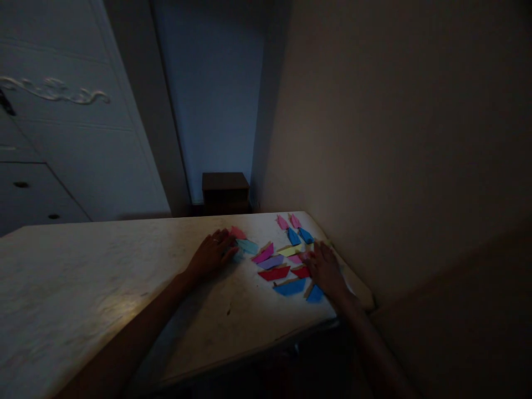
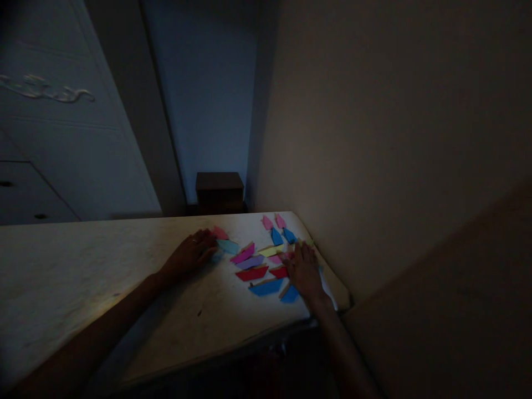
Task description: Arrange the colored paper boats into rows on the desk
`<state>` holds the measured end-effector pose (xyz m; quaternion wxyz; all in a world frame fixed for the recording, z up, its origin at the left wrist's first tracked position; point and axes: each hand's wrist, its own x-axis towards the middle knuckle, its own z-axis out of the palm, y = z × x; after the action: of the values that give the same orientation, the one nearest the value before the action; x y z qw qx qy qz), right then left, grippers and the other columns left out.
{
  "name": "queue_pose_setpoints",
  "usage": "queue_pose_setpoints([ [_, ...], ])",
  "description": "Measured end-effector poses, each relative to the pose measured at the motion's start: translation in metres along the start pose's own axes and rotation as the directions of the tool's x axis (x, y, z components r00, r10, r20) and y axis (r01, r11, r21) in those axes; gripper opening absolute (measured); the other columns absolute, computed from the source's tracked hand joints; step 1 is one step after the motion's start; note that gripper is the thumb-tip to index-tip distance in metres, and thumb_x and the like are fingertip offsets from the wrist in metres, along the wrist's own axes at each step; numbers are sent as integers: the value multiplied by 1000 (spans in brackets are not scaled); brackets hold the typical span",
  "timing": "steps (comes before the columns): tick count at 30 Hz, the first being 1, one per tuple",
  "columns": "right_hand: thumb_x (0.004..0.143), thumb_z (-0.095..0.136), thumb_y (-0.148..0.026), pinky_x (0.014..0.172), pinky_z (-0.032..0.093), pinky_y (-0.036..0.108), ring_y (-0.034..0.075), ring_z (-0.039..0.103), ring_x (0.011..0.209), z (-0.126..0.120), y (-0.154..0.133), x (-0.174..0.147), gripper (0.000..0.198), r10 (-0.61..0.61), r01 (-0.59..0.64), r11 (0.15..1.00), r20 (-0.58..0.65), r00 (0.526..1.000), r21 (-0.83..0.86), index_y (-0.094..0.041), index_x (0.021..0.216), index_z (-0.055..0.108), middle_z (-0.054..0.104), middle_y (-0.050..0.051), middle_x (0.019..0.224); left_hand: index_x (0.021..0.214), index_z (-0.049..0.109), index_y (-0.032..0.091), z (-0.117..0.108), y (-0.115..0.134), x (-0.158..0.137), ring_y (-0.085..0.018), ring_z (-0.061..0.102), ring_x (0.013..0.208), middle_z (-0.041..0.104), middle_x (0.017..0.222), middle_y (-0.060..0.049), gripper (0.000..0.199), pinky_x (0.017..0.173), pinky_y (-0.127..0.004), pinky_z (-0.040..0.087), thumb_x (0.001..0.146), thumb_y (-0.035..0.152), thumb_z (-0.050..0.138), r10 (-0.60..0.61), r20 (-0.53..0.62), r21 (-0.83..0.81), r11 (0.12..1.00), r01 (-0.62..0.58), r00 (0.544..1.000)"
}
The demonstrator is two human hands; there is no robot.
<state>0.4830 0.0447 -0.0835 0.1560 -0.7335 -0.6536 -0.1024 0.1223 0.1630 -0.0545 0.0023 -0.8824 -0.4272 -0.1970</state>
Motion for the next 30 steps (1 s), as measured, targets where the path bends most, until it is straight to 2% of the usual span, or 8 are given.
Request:
queue_pose_setpoints([
  [3, 96, 30, -54, 115, 26, 52, 33, 24, 144, -2, -20, -2, 69, 16, -10, 996, -70, 997, 87, -9, 150, 31, 33, 19, 154, 140, 45, 14, -2, -2, -11, -30, 35, 140, 43, 149, -17, 62, 113, -51, 32, 96, 56, 33, -22, -58, -26, 999, 21, 998],
  [8, 96, 30, -58, 115, 25, 52, 32, 23, 144, -6, -56, -4, 71, -82, 90, 984, -59, 995, 155, -10, 148, 35, 32, 19, 154, 140, 43, 14, -16, -5, -32, -31, 42, 136, 40, 150, -19, 64, 110, -50, 37, 95, 58, 31, -60, -66, -112, 992, 52, 996],
  [13, 97, 28, -58, 116, 24, 49, 31, 23, 145, -11, -87, 0, 71, -213, 210, 961, -3, 977, 177, -7, 145, 39, 31, 22, 154, 139, 44, 15, -29, -8, -50, -30, 44, 135, 47, 146, -16, 59, 111, -49, 38, 96, 53, 29, -105, -145, -310, 949, 56, 984],
  [18, 99, 25, -57, 117, 23, 49, 30, 26, 144, -15, -117, 15, 70, -365, 347, 918, 68, 928, 192, -7, 145, 41, 35, 21, 153, 133, 47, 15, -37, -14, -63, -27, 64, 110, 63, 127, -15, 55, 95, -44, 52, 94, 51, 34, -273, -139, -490, 854, 174, 952],
  [21, 99, 23, -57, 117, 22, 47, 29, 27, 144, -14, -137, 24, 70, -429, 401, 891, 105, 897, 211, -8, 145, 41, 37, 20, 152, 118, 58, 17, -40, -19, -67, -26, 66, 104, 69, 114, -12, 45, 92, -42, 53, 93, 49, 36, -302, -150, -424, 880, 215, 941],
  [25, 100, 25, -55, 117, 24, 45, 27, 30, 143, -10, -166, 32, 65, -440, 409, 884, 108, 892, 227, -12, 145, 41, 39, 17, 151, 111, 60, 17, -46, -19, -68, -24, 66, 101, 69, 109, -11, 40, 90, -38, 52, 95, 43, 34, -313, -207, -337, 912, 233, 927],
  [28, 100, 27, -52, 116, 25, 47, 27, 30, 143, -9, -176, 40, 61, -414, 388, 895, 82, 907, 221, -14, 147, 39, 37, 16, 153, 105, 63, 17, -52, -15, -66, -24, 66, 97, 69, 105, -11, 39, 87, -38, 53, 96, 39, 33, -269, -221, -246, 946, 214, 937],
  [30, 100, 24, -50, 116, 25, 48, 28, 31, 142, -11, -169, 50, 61, -353, 339, 920, 43, 935, 198, -13, 147, 39, 38, 16, 152, 99, 65, 17, -56, -14, -65, -25, 66, 96, 69, 103, -11, 37, 87, -40, 53, 96, 34, 32, -226, -229, -173, 967, 189, 947],
])
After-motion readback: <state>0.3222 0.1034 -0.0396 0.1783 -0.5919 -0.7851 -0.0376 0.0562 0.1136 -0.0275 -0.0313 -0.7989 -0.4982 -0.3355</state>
